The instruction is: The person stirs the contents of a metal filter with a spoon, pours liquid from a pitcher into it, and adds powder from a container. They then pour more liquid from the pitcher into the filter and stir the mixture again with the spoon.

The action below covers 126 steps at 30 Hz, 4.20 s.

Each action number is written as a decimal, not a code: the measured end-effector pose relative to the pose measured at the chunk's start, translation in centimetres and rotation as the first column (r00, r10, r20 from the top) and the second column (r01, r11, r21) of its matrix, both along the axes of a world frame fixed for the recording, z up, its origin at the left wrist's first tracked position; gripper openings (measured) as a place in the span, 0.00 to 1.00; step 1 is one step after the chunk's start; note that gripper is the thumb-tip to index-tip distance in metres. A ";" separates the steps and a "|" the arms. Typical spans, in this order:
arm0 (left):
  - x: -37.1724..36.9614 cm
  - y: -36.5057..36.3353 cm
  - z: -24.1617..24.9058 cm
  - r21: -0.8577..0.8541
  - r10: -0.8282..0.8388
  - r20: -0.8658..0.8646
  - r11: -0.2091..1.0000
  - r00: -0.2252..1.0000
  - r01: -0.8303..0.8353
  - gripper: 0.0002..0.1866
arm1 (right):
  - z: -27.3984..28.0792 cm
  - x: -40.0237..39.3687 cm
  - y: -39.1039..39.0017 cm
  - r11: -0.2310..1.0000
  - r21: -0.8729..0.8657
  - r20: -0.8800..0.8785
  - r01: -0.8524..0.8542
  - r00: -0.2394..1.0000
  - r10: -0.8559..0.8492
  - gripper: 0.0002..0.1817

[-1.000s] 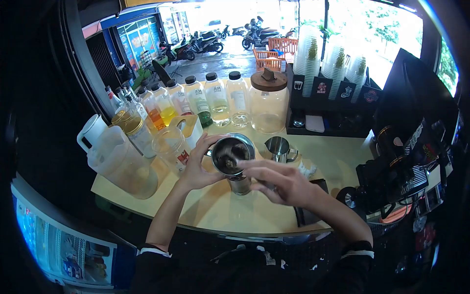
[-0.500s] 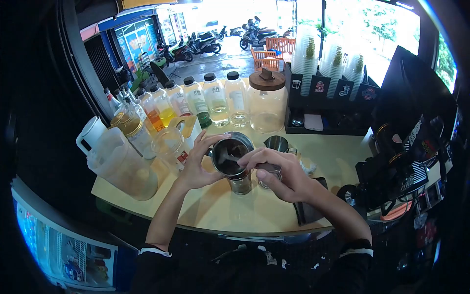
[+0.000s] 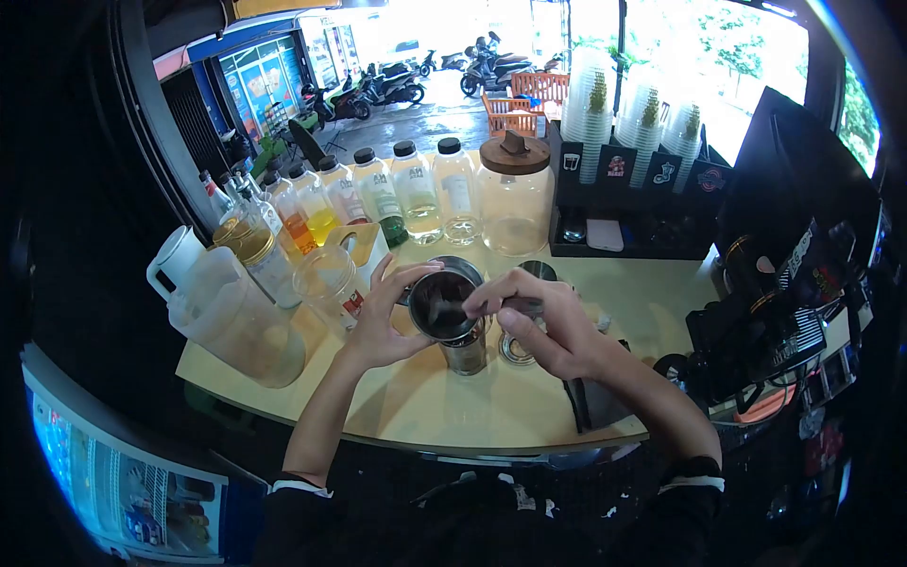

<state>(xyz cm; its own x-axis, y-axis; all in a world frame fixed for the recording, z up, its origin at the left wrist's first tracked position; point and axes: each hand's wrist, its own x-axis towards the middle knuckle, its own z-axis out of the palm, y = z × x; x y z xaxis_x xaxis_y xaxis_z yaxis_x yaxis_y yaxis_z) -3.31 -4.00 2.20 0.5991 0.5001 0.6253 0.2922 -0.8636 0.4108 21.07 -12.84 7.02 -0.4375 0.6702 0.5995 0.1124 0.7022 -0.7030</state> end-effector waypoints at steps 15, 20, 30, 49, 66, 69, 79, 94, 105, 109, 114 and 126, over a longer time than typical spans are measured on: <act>0.5 0.2 -0.7 0.022 0.095 0.030 0.995 0.995 -0.095 0.44 | -0.2 -0.1 0.4 0.984 0.135 -0.083 0.113 0.991 -0.103 0.07; 0.6 0.2 -1.7 -0.125 0.112 0.075 0.987 0.991 -0.102 0.42 | -0.6 0.0 0.4 0.939 0.257 0.012 0.230 0.970 -0.241 0.07; 1.3 0.7 -2.4 -0.275 0.030 0.128 0.962 0.991 0.006 0.45 | -1.2 -0.6 0.7 0.933 0.205 0.055 0.297 0.948 -0.314 0.08; 2.0 -1.1 3.9 0.457 0.056 -0.023 0.889 0.998 -0.039 0.11 | 1.6 -2.5 1.5 0.915 0.345 0.236 0.208 0.925 -0.299 0.10; 0.1 -1.2 3.4 0.071 0.224 0.297 0.964 0.928 -0.256 0.06 | -17.2 10.9 8.6 0.690 -0.376 0.221 0.618 0.784 -0.581 0.14; 0.1 -0.9 3.1 0.009 0.228 0.361 0.969 0.904 -0.248 0.05 | -17.6 10.5 8.6 0.766 -0.470 -0.015 0.439 0.863 -0.504 0.13; 0.2 -0.3 2.2 -0.065 0.186 0.482 0.982 0.856 -0.177 0.05 | -6.1 7.7 6.2 0.836 -0.292 -0.158 0.464 0.839 -0.521 0.10; 0.1 -0.9 1.9 -0.067 0.191 0.491 0.981 0.850 -0.182 0.06 | 2.8 2.0 5.1 0.914 -0.074 0.079 0.398 0.916 -0.392 0.09; -0.1 -1.3 2.1 -0.030 0.187 0.470 0.980 0.862 -0.196 0.06 | 4.2 0.4 5.1 0.912 0.109 0.209 0.394 0.888 -0.409 0.12; -0.1 -1.4 2.2 -0.029 0.182 0.449 0.982 0.875 -0.189 0.05 | 4.7 -0.1 4.8 0.902 0.141 0.235 0.408 0.871 -0.431 0.12; 0.0 -1.5 2.3 -0.027 0.180 0.446 0.982 0.877 -0.187 0.05 | 5.0 -0.4 4.7 0.889 0.230 0.287 0.395 0.846 -0.450 0.12; 0.0 -1.6 2.4 0.013 0.192 0.443 0.975 0.876 -0.220 0.06 | 5.1 -0.8 4.5 0.890 0.253 0.335 0.380 0.828 -0.449 0.12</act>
